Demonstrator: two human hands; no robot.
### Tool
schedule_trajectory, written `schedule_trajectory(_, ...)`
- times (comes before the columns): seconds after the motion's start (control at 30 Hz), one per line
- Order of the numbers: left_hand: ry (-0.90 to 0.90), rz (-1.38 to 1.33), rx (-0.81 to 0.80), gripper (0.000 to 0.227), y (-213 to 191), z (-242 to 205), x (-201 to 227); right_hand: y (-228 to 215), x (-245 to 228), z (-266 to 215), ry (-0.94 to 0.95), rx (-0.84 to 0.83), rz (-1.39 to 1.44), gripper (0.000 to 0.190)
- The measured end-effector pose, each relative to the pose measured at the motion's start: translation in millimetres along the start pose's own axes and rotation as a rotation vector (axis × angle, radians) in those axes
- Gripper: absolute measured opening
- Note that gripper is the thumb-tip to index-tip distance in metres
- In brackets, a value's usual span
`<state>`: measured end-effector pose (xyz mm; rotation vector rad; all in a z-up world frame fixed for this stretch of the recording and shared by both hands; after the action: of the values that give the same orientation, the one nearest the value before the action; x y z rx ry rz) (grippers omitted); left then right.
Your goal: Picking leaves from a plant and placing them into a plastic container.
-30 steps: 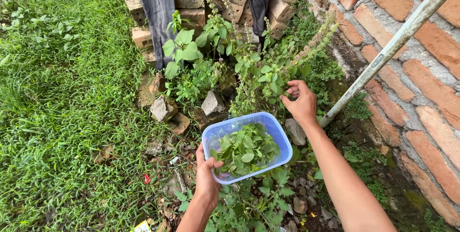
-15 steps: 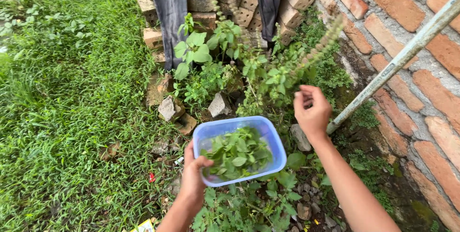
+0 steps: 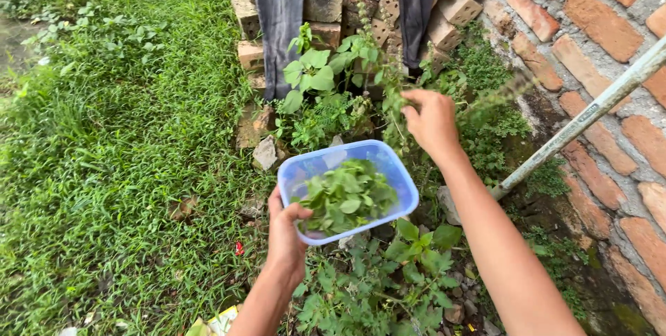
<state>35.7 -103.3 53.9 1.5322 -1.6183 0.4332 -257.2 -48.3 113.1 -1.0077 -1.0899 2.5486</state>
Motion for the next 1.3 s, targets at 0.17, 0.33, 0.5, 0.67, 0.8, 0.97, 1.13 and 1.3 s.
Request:
schedule_trajectory(0.17,-0.009,-0.005,-0.062,0.088,-1.8,5.5,-11.9,-2.5,10.6,-19.5,0.029,0.108,0.181,0.038)
schedule_trajectory(0.33,-0.046,-0.002,-0.04,0.09,-0.4,-0.3,-11.7,-33.8,4.8,-24.9,-0.111,0.401,0.097,0.015)
schedule_trajectory(0.5,-0.037,0.012,-0.058,0.09,0.8,-2.7,-12.7,-29.1,21.7,-23.9,-0.144,0.422,0.078,0.011)
schedule_trajectory(0.67,-0.03,0.023,-0.062,0.091,1.5,-6.7,-10.7,-35.0,19.4,-36.8,-0.148,0.406,0.207,0.012)
schedule_trajectory(0.8,-0.037,-0.001,-0.085,0.089,-0.9,-4.9,-14.5,-31.4,16.0,-58.5,-0.319,0.28,0.293,0.015)
schedule_trajectory(0.97,-0.038,0.041,-0.074,0.088,-3.6,-4.8,-17.6,-32.0,18.6,-84.5,-0.316,0.255,0.32,0.014)
schedule_trajectory(1.13,-0.032,0.083,-0.101,0.095,-10.9,-15.6,-5.5,-35.7,26.4,-95.0,-0.215,0.334,0.382,0.014)
schedule_trajectory(1.3,0.002,0.293,-0.042,0.091,-47.7,-31.2,22.5,-42.8,32.8,-79.3,-0.121,0.429,0.377,0.01)
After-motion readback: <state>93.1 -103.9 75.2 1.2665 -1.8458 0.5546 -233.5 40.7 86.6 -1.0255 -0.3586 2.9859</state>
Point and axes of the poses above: each hand's wrist, its own z-axis towards the middle knuckle, its own y-axis out of the palm, x = y × z, the point moved 5 cm from there along z, towards the middle knuckle, and after that the axes turned 9 degrees about x, right-handed, at the moved point
